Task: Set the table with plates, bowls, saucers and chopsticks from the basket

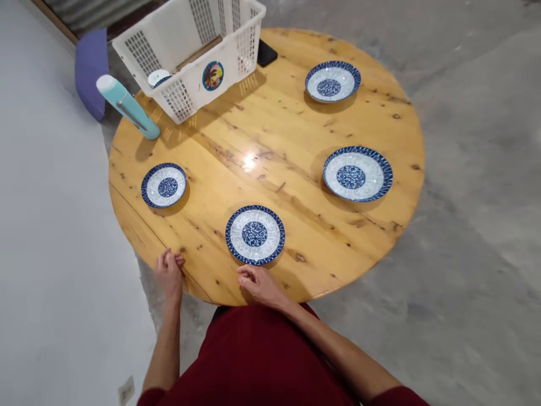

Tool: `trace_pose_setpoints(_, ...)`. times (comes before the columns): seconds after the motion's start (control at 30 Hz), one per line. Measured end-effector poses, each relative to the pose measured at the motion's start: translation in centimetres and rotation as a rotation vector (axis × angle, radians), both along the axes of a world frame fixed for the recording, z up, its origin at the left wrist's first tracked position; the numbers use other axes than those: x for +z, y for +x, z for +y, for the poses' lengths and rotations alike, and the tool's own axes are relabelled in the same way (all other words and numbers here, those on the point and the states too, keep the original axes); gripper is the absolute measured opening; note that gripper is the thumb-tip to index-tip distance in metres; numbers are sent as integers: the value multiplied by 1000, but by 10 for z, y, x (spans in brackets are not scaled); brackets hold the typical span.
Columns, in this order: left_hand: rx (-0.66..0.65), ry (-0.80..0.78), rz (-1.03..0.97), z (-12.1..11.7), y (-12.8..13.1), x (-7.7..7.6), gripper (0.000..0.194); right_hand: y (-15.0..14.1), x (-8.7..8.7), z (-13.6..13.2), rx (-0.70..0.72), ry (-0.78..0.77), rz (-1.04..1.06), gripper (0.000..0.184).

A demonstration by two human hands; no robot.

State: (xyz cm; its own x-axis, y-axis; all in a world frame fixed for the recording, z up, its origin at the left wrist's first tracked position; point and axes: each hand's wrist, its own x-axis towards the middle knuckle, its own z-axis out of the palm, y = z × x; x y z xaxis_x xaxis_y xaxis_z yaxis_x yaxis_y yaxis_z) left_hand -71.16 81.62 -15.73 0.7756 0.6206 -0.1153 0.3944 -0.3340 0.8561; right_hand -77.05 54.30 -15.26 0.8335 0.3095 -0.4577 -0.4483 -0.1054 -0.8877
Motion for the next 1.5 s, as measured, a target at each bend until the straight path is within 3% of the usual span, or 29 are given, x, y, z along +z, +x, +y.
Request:
trace_pose_setpoints(0.13,33,-16,53,-36,-77,8,27,-2,-6,-21,47,-1,-21,29)
trace_pose_setpoints(0.23,21,-67,80,-59,-98,12,29,-8,-10,-41,61,-38,-30,27)
trace_pose_setpoints(0.33,-110,-149,130,-78,-88,11,35,-20,-16,-57,7,-85,-45,32)
trace_pose_setpoints(0.47,-373,-354,190,-104,-51,1,47,-44,-22,-62,-149,-117,-30,35)
trace_pose_setpoints(0.63,-553,-426,173,-130,-13,-15,42,-75,-20,-56,-292,-120,26,30)
trace_pose_setpoints(0.8,-585,-443,75,-138,-1,-31,37,-96,-20,-61,-417,-169,88,30)
trace_pose_setpoints(0.93,-586,-429,9,-139,-2,-33,31,-105,-22,-66,-486,-191,92,31)
trace_pose_setpoints(1.27,-527,-437,-28,-139,-1,-36,23,-102,-19,-57,-439,-232,38,30)
trace_pose_setpoints(1.5,-530,-474,-39,-134,3,-43,25,-106,-26,-52,-451,-253,20,31)
